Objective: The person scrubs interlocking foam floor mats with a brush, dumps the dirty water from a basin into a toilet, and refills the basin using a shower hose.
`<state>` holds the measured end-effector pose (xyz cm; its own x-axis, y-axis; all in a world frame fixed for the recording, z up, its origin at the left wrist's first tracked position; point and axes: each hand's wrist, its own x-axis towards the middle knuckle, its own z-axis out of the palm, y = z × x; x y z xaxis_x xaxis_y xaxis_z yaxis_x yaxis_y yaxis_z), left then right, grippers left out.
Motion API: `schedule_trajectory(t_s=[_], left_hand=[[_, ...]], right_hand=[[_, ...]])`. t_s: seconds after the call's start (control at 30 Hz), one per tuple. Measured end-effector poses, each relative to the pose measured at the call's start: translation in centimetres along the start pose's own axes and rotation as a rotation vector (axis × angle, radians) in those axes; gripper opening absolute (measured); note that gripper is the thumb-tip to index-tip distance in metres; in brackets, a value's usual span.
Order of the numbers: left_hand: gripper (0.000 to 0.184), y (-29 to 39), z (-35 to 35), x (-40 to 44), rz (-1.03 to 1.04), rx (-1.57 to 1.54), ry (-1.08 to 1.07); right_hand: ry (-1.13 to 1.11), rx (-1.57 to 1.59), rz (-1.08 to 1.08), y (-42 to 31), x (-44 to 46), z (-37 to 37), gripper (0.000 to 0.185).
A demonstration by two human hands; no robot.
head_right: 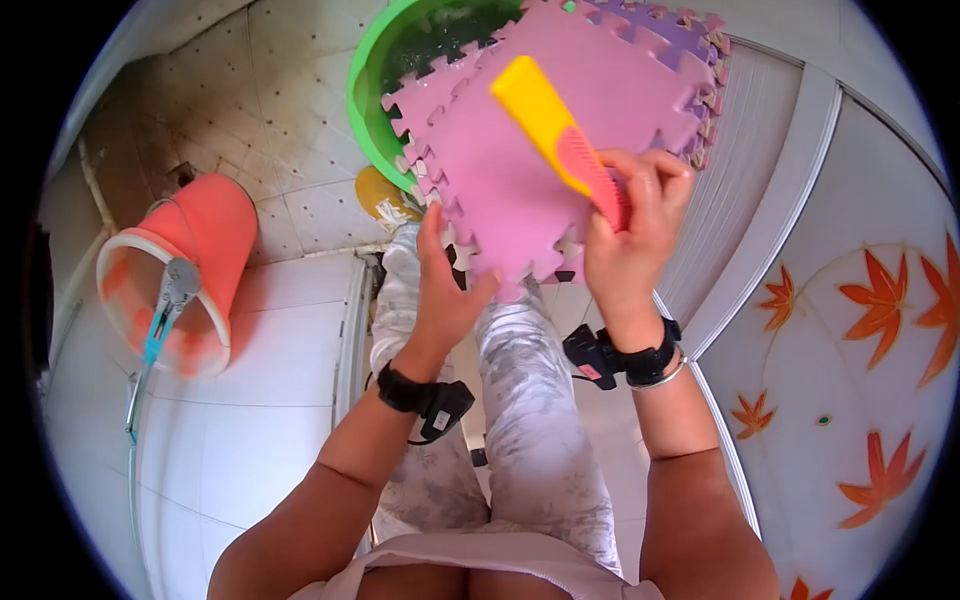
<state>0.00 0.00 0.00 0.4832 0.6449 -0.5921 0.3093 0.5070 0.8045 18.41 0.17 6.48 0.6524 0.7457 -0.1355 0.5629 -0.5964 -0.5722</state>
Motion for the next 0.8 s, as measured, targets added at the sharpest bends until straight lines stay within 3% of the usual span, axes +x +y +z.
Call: schedule_trajectory(t_s=[0.03,0.07,0.1,0.17,0.2,0.27,0.37,0.43,0.47,0.53,0.7,0.8], left_hand=[[0.096,1.8,-1.1,0.5,0.186,0.218,-0.08],[0.096,3.5,-1.6,0.9,0.19,0.227,-0.094],[0.088,7.2,-1.1,0.8,0.235,0.462,-0.1],[0.08,8.0,-0.3,1.0,0.279,0.575,-0.198],[0.071,7.3,-0.5,1.4,0.219,0.554,-0.146],[0.062,7.3,-0.9,2.3,0.188,0.537,-0.105],[0.039,9.3,-3.1,2.4,0.348,0.525,0.063],[0.032,11.3,-5.3,1.7,0.113,0.2,0.022],[0.032,11.9,-6.4,1.3,0.119,0.227,0.017],[0.03,13.1,-8.4,0.8,-0.129,-0.091,0.04],[0.032,11.8,-10.3,0.3,-0.221,-0.308,0.143],[0.032,10.8,-10.4,0.3,-0.29,-0.439,0.084]], right_hand=[[-0.002,0.009,-0.03,-1.0,-0.2,0.6,0.036],[-0.008,0.019,-0.061,-1.8,-0.4,1.3,0.033],[0.018,0.122,-0.08,-2.6,0.3,0.7,0.033],[-0.039,0.15,-0.234,-3.8,0.2,-0.3,0.033],[-0.08,0.223,-0.255,-4.2,0.0,-0.3,0.031],[-0.007,0.391,-0.131,-4.1,-0.3,-0.1,0.03],[0.1,0.589,0.036,-2.5,-0.8,0.2,0.026],[0.083,0.807,0.337,-0.1,-1.5,1.0,0.026],[0.099,0.779,0.398,0.8,-1.8,1.2,0.026],[0.105,0.801,0.505,2.6,-1.9,2.1,0.026],[0.052,0.795,0.794,6.5,-2.7,4.3,0.022],[0.053,0.79,0.823,8.5,-3.1,4.3,0.02]])
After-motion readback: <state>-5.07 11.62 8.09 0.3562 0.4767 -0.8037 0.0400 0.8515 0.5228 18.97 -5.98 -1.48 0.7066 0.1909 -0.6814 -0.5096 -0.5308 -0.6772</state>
